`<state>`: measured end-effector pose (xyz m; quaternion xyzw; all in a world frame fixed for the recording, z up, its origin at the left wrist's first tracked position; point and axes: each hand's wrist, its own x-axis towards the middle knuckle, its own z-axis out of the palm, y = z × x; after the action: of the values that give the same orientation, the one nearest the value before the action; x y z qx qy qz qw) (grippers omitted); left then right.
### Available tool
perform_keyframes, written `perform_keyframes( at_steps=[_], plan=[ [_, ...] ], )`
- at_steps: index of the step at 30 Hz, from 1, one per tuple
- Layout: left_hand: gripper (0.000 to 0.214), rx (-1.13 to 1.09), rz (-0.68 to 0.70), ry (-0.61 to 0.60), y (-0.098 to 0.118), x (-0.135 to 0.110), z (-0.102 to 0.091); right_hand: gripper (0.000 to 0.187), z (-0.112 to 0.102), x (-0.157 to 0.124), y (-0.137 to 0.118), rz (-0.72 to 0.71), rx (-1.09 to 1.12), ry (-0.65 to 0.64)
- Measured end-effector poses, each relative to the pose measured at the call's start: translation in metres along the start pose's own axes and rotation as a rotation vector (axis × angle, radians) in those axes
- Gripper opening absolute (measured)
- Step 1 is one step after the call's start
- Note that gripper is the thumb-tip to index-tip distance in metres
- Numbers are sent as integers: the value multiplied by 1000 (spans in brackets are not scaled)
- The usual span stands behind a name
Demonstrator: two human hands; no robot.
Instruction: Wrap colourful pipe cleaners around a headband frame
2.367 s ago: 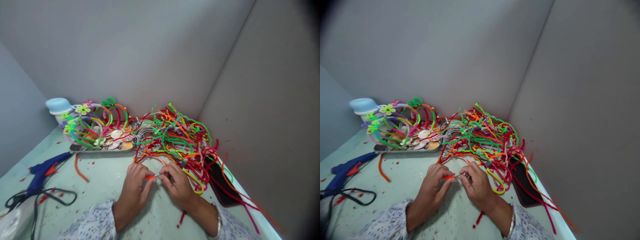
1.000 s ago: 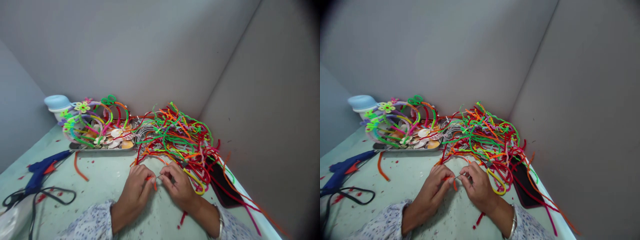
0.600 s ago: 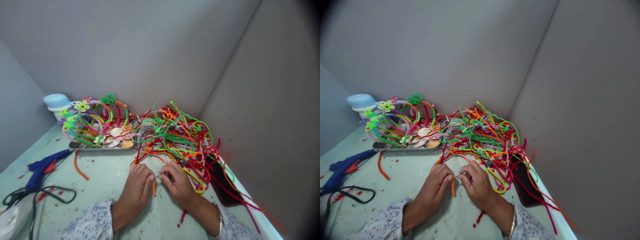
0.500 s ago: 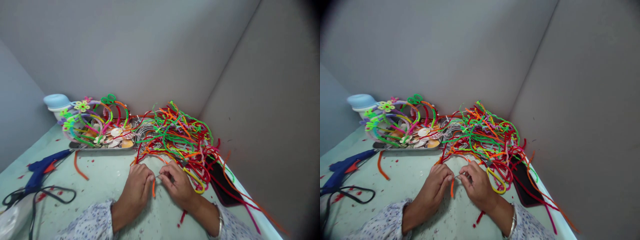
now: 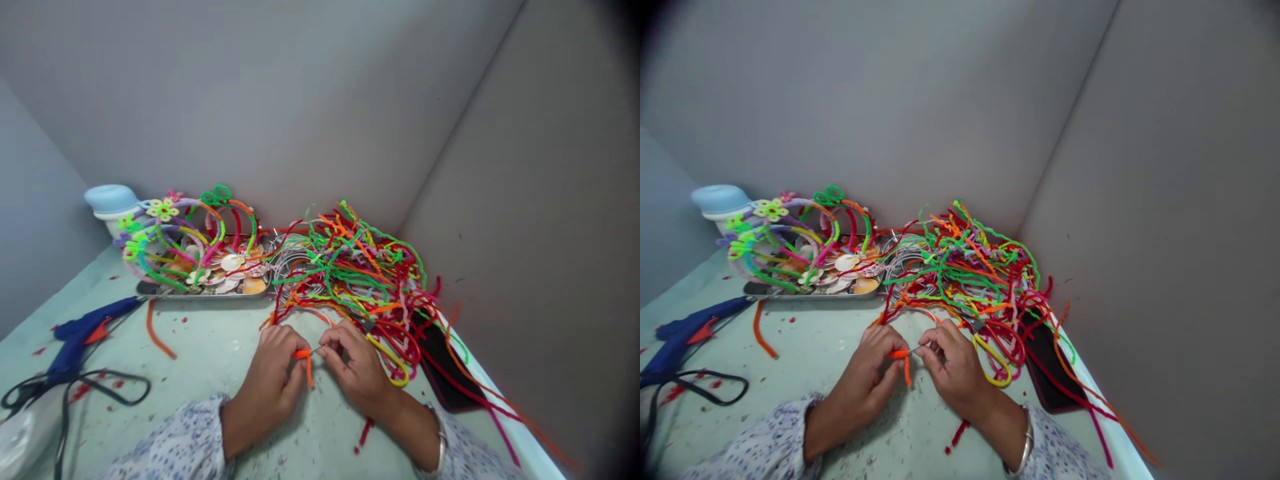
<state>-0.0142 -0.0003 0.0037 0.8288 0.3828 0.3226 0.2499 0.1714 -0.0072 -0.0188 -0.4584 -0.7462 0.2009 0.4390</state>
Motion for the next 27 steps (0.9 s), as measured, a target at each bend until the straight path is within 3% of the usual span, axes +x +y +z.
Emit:
perform_keyframes(
  at_steps=[12,27],
  plan=[
    [10,70,50,16,-13,0,7,2,1,1,-1,18,20,18],
    [13,91,45,39,-8,1,4,3,0,1,-2,13,13,3]
  ],
)
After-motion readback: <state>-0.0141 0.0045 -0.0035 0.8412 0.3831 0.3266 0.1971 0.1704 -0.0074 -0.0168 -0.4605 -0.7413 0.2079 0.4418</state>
